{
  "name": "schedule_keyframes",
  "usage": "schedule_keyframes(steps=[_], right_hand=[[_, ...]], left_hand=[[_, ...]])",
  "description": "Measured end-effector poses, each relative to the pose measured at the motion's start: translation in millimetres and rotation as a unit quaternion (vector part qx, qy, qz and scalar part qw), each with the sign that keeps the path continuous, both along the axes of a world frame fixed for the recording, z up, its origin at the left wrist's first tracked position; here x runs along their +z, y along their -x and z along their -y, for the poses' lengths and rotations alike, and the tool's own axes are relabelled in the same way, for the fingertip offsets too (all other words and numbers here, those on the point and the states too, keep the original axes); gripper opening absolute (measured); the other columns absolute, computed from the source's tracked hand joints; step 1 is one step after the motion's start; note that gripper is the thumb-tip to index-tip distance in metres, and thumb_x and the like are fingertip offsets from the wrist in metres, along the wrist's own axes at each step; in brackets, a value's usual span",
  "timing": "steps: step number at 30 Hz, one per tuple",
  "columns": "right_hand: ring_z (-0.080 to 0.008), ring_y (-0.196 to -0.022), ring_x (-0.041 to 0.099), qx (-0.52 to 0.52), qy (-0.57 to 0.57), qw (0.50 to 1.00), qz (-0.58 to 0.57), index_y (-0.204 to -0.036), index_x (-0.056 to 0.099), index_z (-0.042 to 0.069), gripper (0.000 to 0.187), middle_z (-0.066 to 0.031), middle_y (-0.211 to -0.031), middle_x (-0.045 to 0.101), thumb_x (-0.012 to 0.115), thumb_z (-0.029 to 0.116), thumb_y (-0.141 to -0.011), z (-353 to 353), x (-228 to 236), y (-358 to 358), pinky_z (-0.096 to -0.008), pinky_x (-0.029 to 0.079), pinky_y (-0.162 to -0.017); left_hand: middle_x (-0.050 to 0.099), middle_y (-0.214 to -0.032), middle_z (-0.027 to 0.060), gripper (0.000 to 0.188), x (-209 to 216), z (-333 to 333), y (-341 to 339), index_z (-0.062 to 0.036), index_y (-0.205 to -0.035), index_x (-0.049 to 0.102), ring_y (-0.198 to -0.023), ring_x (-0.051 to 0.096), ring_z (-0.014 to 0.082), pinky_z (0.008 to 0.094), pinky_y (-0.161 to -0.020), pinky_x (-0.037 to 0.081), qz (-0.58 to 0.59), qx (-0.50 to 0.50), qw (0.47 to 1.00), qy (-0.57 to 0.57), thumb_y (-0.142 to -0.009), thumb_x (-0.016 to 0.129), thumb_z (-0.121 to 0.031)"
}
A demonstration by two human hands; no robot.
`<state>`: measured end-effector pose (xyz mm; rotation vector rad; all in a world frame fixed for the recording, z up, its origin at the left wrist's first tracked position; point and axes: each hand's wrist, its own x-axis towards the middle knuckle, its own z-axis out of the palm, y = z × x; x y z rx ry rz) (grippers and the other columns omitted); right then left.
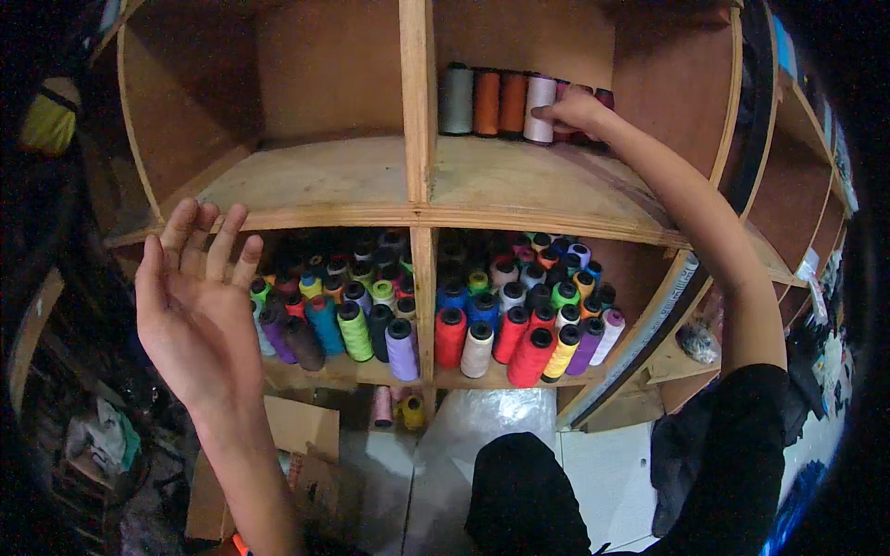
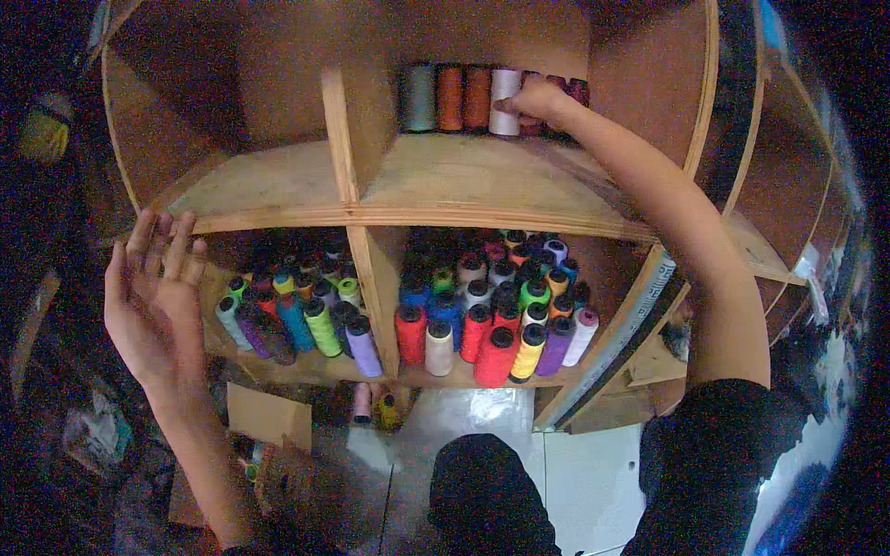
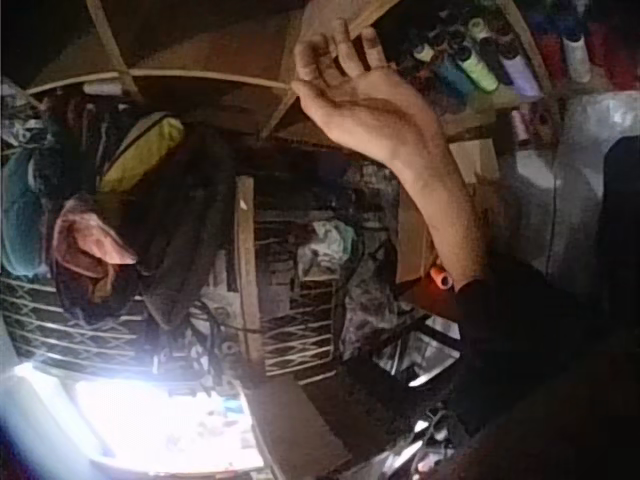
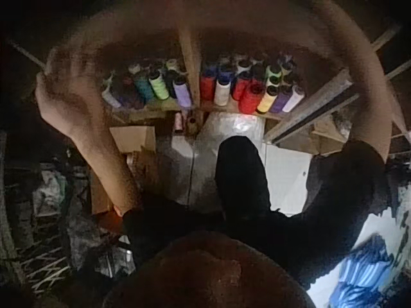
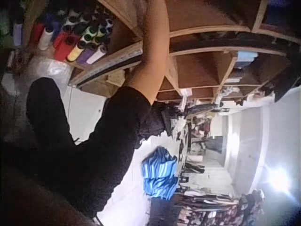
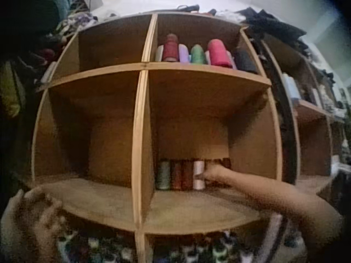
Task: The person organizes thread spools by removing them from a cardboard box and placing them onto wooden shelves, occasionally rearranging spools already on the shelves.
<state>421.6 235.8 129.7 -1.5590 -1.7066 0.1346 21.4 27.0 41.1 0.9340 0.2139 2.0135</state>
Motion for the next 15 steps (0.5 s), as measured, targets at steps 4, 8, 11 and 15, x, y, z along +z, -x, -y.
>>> schedule_keyframes(steps=[4,8,11,15], right_hand=[[-0.0117,-0.053,0.049,0.035,0.027,0.999,-0.011,-0.078,0.059,0.001,0.024,-0.0041,-0.061,0.054,0.072,0.020,-0.074,7.5,-0.8,1.9,-0.0266,0.036,-0.045],[-0.0141,-0.056,0.052,-0.021,0.032,0.995,0.096,-0.072,0.060,0.000,0.024,-0.0058,-0.062,0.056,0.073,0.020,-0.070,-2.5,-3.2,5.6,-0.0283,0.039,-0.049],[-0.0163,-0.060,0.058,-0.151,0.034,0.939,0.306,-0.068,0.062,0.000,0.025,-0.0068,-0.065,0.060,0.074,0.021,-0.060,22.2,22.2,4.7,-0.0288,0.045,-0.054],[-0.0191,-0.065,0.061,0.071,-0.158,0.978,0.113,-0.079,0.065,0.002,0.014,-0.0094,-0.075,0.064,0.065,0.009,-0.067,68.3,-1.6,54.7,-0.0314,0.048,-0.057]], left_hand=[[0.052,-0.106,0.0140,0.039,2.4,1.5,4.2,0.0024,-0.112,0.049,-0.108,0.049,0.0296,0.0387,-0.087,0.039,-0.009,0.024,1.000,-0.002,-0.093,0.040,-0.031],[0.054,-0.103,0.0119,0.037,-2.0,6.5,15.2,0.0011,-0.107,0.052,-0.103,0.052,0.0252,0.0356,-0.083,0.041,-0.083,0.088,0.993,0.000,-0.093,0.041,-0.031],[0.056,-0.095,0.0096,0.031,-15.0,23.7,31.4,0.0007,-0.102,0.054,-0.094,0.055,0.0206,0.0321,-0.078,0.043,-0.184,0.189,0.964,0.021,-0.093,0.042,-0.027],[0.058,-0.082,0.0048,0.017,-76.1,59.5,102.2,-0.0006,-0.094,0.056,-0.077,0.055,0.0121,0.0254,-0.069,0.043,-0.454,0.364,0.800,0.148,-0.091,0.046,-0.015]])
